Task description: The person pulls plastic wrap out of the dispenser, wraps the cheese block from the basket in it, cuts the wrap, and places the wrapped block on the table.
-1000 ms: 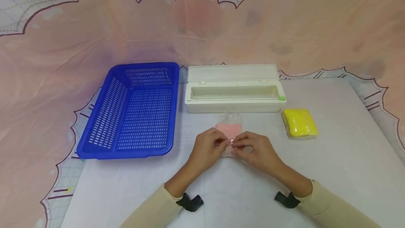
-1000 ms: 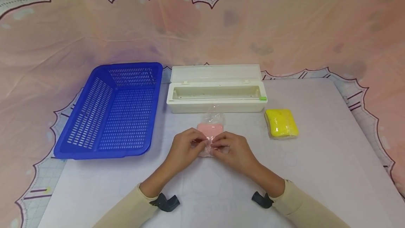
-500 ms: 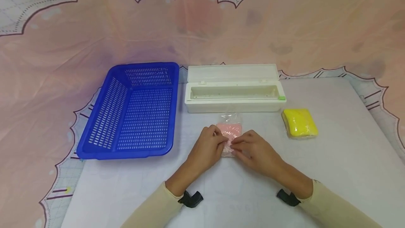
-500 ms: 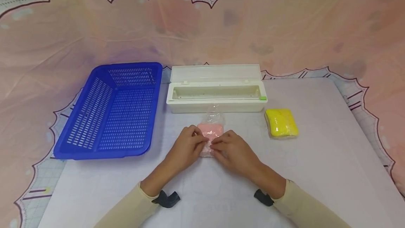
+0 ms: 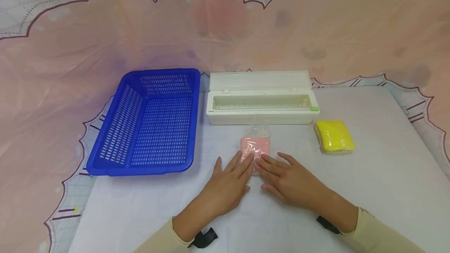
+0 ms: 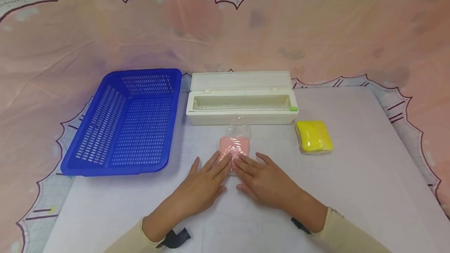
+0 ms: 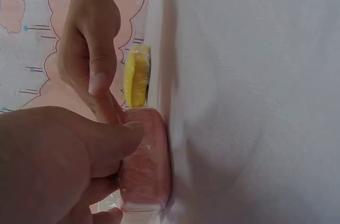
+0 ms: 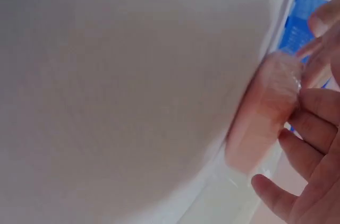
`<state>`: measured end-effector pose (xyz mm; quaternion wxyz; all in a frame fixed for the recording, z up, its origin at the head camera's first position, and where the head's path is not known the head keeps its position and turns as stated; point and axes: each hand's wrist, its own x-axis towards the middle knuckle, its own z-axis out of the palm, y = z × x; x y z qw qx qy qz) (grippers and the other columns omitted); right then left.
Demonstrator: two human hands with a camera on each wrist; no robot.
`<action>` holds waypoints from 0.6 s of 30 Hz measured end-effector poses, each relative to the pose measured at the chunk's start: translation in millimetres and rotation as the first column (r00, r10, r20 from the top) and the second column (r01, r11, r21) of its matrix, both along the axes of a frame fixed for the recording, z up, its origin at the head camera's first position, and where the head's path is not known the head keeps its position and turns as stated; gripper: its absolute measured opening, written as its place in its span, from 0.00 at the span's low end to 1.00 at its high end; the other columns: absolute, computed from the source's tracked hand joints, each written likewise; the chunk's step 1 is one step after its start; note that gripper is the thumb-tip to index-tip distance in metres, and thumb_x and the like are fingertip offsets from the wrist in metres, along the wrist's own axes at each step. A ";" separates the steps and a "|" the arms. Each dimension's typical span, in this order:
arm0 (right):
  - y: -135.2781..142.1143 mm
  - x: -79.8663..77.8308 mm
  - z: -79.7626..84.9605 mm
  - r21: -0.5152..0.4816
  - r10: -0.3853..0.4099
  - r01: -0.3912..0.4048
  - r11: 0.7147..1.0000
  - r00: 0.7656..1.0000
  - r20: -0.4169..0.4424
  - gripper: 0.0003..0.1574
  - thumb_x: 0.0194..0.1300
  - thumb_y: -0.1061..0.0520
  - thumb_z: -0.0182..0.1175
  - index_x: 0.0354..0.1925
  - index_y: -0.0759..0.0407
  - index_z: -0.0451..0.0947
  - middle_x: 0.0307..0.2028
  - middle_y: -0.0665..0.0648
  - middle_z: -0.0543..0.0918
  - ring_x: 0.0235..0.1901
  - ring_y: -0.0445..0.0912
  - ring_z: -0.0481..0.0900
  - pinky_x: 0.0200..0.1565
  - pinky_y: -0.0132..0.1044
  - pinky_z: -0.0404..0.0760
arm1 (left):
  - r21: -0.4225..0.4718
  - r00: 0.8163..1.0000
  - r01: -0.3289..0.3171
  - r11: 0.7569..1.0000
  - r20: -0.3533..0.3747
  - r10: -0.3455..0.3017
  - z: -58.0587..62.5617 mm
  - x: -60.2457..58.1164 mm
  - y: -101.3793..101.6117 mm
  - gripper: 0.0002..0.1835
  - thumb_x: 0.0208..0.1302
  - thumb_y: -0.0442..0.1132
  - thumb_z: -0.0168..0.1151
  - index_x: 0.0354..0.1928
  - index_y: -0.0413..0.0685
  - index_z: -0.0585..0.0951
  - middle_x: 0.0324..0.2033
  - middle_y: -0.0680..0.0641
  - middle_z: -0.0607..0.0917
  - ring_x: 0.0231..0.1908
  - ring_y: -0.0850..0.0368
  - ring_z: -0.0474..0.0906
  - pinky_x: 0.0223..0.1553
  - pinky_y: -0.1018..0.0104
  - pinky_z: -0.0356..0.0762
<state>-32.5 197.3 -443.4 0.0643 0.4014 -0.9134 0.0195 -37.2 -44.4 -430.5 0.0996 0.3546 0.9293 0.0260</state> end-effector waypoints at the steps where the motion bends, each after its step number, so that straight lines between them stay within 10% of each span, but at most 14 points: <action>1: 1.1 -0.2 -0.1 0.002 -0.004 0.004 1.000 1.000 0.002 0.37 0.74 0.35 0.55 0.71 0.51 0.72 0.72 0.51 0.73 0.73 0.47 0.70 0.69 0.58 0.70 | 0.006 1.000 -0.005 1.000 -0.002 0.005 -0.8 -0.3 -0.1 0.37 0.77 0.54 0.54 0.81 0.54 0.56 0.82 0.54 0.51 0.81 0.49 0.47 0.68 0.25 0.58; 18: 7.4 -4.4 4.8 -0.010 -0.053 0.055 0.998 0.991 0.127 0.38 0.73 0.37 0.57 0.74 0.51 0.69 0.73 0.50 0.71 0.74 0.47 0.68 0.69 0.61 0.69 | 0.033 0.995 -0.017 0.999 -0.100 0.020 0.1 -3.7 5.7 0.31 0.75 0.51 0.58 0.77 0.56 0.66 0.78 0.55 0.64 0.78 0.50 0.57 0.68 0.31 0.65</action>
